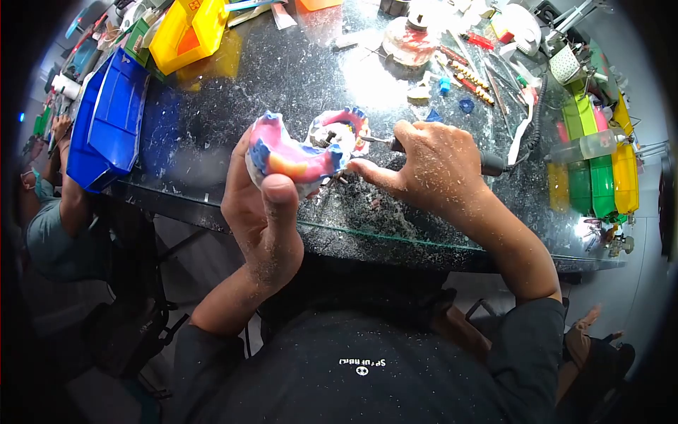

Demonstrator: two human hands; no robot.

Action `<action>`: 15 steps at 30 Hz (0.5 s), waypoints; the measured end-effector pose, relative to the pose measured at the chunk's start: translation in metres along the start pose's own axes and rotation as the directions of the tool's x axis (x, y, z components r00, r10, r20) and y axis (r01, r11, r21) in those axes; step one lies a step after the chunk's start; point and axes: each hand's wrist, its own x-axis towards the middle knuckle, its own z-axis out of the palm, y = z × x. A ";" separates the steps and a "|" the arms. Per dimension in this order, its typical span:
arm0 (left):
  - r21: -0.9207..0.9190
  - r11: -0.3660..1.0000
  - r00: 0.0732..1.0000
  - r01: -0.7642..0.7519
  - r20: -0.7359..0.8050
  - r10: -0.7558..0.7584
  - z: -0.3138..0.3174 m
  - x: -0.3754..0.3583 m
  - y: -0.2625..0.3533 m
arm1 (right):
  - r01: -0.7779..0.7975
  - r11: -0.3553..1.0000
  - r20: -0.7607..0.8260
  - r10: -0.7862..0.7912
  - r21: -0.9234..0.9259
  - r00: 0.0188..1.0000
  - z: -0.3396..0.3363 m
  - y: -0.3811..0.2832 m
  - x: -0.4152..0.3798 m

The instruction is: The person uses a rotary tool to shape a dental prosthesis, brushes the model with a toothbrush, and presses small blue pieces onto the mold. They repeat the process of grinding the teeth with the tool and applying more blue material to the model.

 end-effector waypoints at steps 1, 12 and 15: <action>-0.017 1.000 1.000 0.014 -0.007 -0.014 0.000 -0.002 -0.002 | 0.001 1.000 0.001 -0.001 0.000 1.000 0.001 0.000 0.000; 0.021 1.000 1.000 -0.011 0.020 0.011 0.003 -0.006 0.000 | -0.003 1.000 0.056 0.003 0.005 0.998 0.003 0.003 -0.001; 0.018 1.000 1.000 -0.007 0.026 0.006 0.003 -0.006 0.001 | 0.003 1.000 0.070 -0.002 -0.009 0.998 0.003 0.003 0.000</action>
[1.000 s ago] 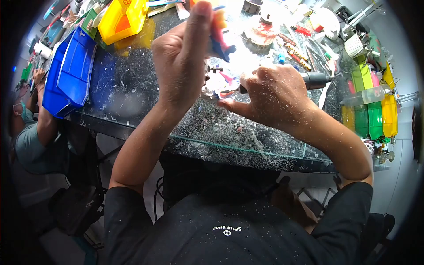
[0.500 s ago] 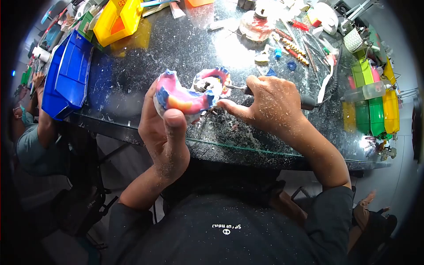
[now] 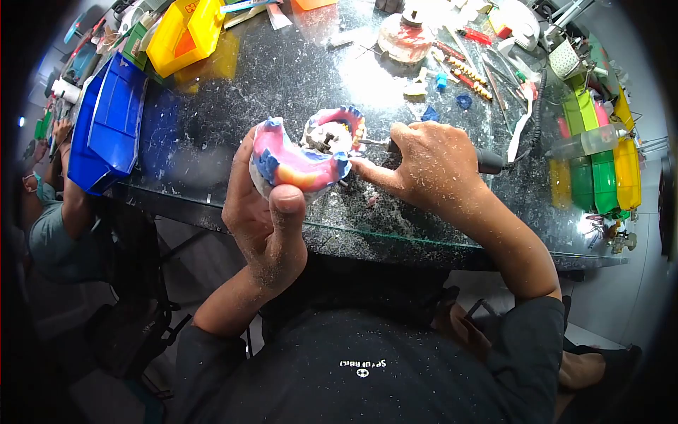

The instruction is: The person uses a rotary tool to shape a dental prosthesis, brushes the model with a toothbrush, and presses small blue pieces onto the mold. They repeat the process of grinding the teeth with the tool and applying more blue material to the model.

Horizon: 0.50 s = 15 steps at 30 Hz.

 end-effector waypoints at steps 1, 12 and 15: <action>-0.003 1.000 1.000 0.002 0.002 -0.002 0.000 0.000 0.000 | 0.002 1.000 0.004 -0.002 -0.009 1.000 0.000 0.000 0.000; 0.022 1.000 0.999 0.007 -0.040 -0.006 0.001 0.000 0.000 | 0.019 1.000 0.002 -0.019 0.002 1.000 0.001 0.000 0.000; 0.018 1.000 0.999 0.006 -0.035 -0.005 0.001 0.000 0.000 | 0.019 1.000 0.002 -0.019 0.010 1.000 -0.001 0.001 0.000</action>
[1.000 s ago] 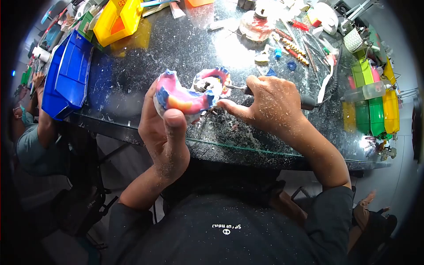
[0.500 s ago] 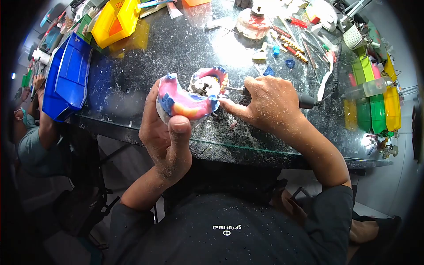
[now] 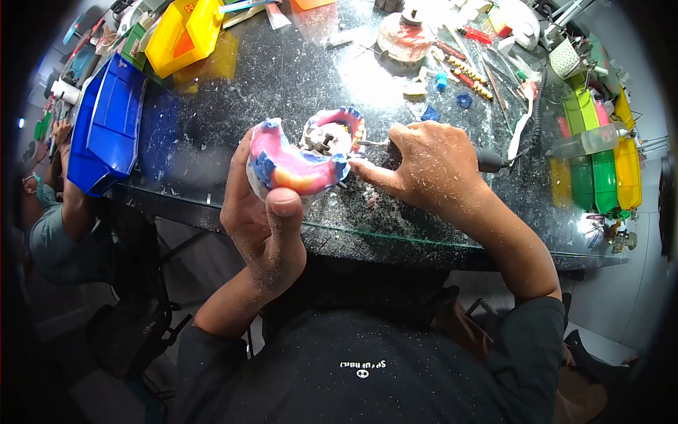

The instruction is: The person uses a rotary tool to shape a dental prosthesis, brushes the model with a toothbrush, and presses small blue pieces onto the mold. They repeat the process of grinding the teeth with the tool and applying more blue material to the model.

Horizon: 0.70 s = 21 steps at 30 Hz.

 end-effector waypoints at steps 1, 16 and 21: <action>-0.003 1.000 1.000 0.003 0.000 -0.003 0.000 0.000 0.000 | 0.001 1.000 0.000 -0.001 0.006 1.000 -0.001 0.000 0.000; 0.041 0.998 0.999 -0.048 0.013 0.047 -0.002 0.000 -0.002 | 0.012 1.000 0.012 -0.012 0.019 1.000 0.003 0.001 -0.001; 0.016 0.999 0.999 -0.042 0.014 0.042 0.000 0.000 0.000 | 0.011 1.000 0.007 -0.011 0.008 1.000 0.001 0.000 -0.001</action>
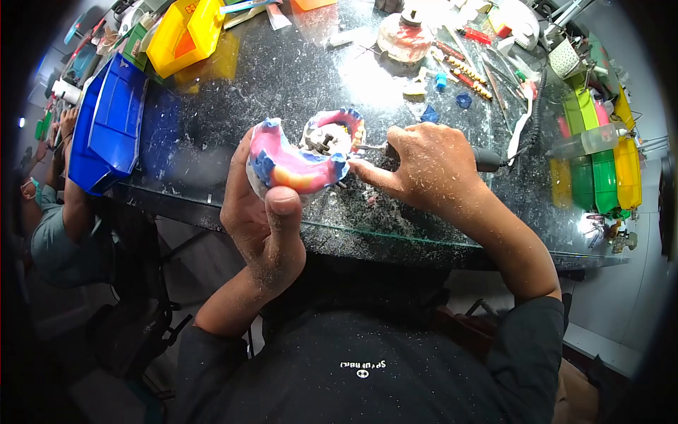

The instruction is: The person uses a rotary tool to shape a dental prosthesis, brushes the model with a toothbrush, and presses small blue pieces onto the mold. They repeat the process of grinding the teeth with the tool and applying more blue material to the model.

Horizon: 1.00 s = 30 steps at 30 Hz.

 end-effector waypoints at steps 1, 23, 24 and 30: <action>0.000 1.000 1.000 0.001 0.002 -0.001 0.000 0.000 0.000 | 0.003 1.000 0.003 -0.003 0.006 1.000 0.000 0.000 0.000; -0.511 0.855 0.991 0.090 -0.041 -0.129 0.003 0.112 -0.013 | -0.366 0.928 -0.408 0.309 -0.068 0.859 -0.065 0.301 0.040; -0.512 0.856 0.997 0.075 0.033 -0.067 0.005 0.116 -0.007 | -0.352 0.934 -0.413 0.297 -0.062 0.861 -0.060 0.307 0.044; -0.501 0.863 0.992 0.063 0.124 0.000 0.009 0.129 -0.005 | -0.260 0.965 -0.391 0.246 0.018 0.887 -0.011 0.339 0.089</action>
